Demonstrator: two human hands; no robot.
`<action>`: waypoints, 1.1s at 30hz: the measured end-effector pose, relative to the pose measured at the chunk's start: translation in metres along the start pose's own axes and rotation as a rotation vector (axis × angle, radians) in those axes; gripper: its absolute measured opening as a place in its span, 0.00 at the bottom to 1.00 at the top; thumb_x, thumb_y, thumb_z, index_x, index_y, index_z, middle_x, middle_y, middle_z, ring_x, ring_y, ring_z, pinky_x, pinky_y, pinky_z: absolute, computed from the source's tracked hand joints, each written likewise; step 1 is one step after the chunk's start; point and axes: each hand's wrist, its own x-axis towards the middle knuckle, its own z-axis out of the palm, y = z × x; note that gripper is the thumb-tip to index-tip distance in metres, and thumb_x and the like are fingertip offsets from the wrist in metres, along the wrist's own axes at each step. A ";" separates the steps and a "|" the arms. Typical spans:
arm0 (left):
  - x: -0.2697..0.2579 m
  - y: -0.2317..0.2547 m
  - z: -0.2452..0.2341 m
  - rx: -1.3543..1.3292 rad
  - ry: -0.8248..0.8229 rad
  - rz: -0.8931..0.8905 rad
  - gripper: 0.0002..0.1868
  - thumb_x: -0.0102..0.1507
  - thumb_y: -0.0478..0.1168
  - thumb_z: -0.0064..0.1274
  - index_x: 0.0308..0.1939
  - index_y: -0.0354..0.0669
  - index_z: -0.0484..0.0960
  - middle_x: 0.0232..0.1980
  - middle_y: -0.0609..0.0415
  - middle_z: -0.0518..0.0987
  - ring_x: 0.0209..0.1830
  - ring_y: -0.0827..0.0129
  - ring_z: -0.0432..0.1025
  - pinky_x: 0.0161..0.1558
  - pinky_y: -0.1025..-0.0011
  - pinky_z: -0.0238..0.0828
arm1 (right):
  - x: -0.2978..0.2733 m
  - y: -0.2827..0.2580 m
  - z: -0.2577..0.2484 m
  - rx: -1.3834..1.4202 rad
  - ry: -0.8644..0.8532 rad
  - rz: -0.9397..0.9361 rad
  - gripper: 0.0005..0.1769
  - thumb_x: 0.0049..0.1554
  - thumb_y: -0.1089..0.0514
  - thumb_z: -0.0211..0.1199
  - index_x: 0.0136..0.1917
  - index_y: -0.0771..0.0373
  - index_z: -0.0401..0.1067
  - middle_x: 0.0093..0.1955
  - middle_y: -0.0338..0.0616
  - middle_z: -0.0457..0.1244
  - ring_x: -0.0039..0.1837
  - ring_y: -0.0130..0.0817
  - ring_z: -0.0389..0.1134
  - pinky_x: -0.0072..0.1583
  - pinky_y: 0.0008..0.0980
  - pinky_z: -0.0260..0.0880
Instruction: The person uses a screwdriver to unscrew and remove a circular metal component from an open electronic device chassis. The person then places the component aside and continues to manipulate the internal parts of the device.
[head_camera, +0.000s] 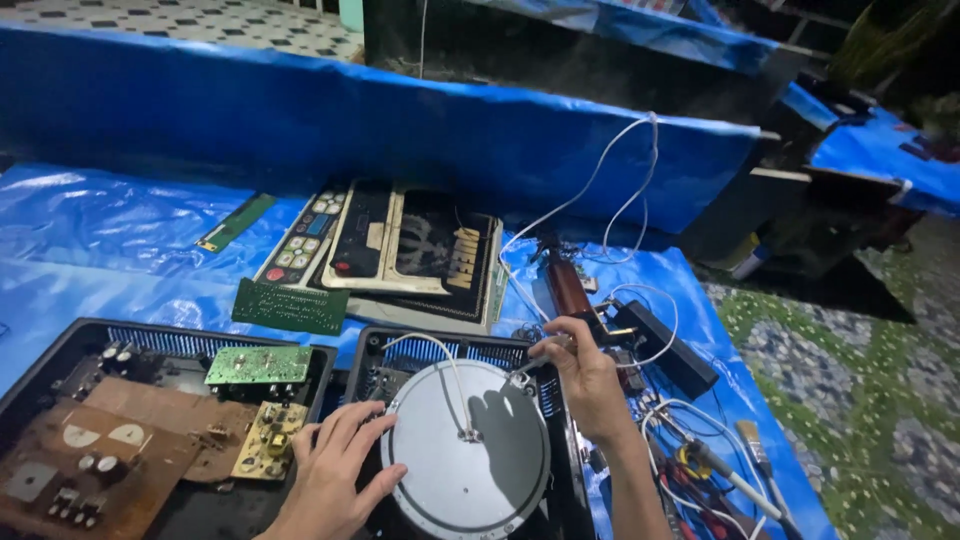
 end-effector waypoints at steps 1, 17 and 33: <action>0.004 -0.001 0.003 0.000 0.007 0.007 0.31 0.58 0.56 0.63 0.62 0.50 0.77 0.68 0.55 0.70 0.70 0.62 0.61 0.61 0.52 0.45 | 0.005 -0.001 -0.002 -0.003 0.005 -0.007 0.15 0.63 0.50 0.47 0.62 0.51 0.65 0.48 0.42 0.74 0.48 0.32 0.74 0.52 0.36 0.77; 0.002 0.010 -0.011 0.003 -0.026 -0.001 0.30 0.61 0.56 0.56 0.63 0.49 0.75 0.69 0.55 0.69 0.69 0.64 0.61 0.60 0.53 0.45 | 0.020 0.001 0.004 0.104 -0.034 -0.044 0.10 0.64 0.52 0.48 0.56 0.55 0.65 0.46 0.43 0.73 0.52 0.35 0.75 0.62 0.43 0.75; 0.005 0.018 -0.018 0.012 -0.061 -0.003 0.28 0.64 0.56 0.53 0.63 0.49 0.75 0.69 0.54 0.67 0.70 0.60 0.58 0.61 0.50 0.43 | 0.022 0.007 0.016 0.093 0.069 -0.109 0.03 0.65 0.61 0.49 0.52 0.56 0.62 0.39 0.41 0.72 0.43 0.33 0.76 0.49 0.35 0.81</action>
